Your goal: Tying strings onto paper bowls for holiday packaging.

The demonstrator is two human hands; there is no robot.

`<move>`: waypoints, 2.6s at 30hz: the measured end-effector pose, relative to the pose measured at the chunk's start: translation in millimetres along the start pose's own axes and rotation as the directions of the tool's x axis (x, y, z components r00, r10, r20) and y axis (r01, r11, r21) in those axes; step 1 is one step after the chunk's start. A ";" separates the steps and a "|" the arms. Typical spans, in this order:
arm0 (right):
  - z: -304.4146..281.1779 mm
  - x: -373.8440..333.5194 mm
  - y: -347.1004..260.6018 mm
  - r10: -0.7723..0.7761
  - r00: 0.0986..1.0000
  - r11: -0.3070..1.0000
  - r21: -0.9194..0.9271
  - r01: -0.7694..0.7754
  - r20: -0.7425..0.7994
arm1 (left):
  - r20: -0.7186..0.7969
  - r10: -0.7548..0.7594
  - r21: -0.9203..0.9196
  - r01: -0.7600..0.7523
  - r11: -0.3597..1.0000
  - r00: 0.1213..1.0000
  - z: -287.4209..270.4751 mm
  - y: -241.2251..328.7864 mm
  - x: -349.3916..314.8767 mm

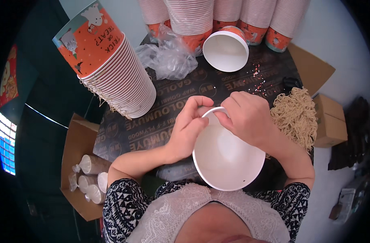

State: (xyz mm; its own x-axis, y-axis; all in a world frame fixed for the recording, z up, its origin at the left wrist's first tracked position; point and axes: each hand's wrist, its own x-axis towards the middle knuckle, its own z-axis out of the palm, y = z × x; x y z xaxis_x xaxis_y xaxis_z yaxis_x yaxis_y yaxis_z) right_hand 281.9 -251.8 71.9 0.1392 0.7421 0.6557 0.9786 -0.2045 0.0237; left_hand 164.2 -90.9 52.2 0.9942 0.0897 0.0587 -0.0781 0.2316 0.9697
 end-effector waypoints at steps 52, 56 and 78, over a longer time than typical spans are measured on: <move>-32.0 -49.6 -1.5 0.184 0.982 0.852 0.490 -0.185 0.051 | 0.074 -0.034 0.600 -0.018 0.800 0.997 -4.6 -44.4 165.1; -31.5 -51.1 -0.5 0.253 0.958 0.822 0.491 -0.287 0.135 | 0.023 -0.031 0.634 0.010 0.774 0.999 -3.6 -60.3 193.7; -29.1 -52.6 -0.9 0.233 0.959 0.820 0.497 -0.283 0.162 | 0.251 0.056 0.961 -0.242 -0.129 0.966 29.5 -146.9 182.8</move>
State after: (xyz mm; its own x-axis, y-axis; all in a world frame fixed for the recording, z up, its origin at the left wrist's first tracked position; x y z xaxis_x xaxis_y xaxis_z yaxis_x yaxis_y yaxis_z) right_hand 269.3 -309.1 59.4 0.3857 0.7673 0.5123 0.8388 -0.0604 -0.5411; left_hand 359.6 -137.1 -72.5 0.9749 -0.1437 0.1703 -0.1604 -0.9831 0.0884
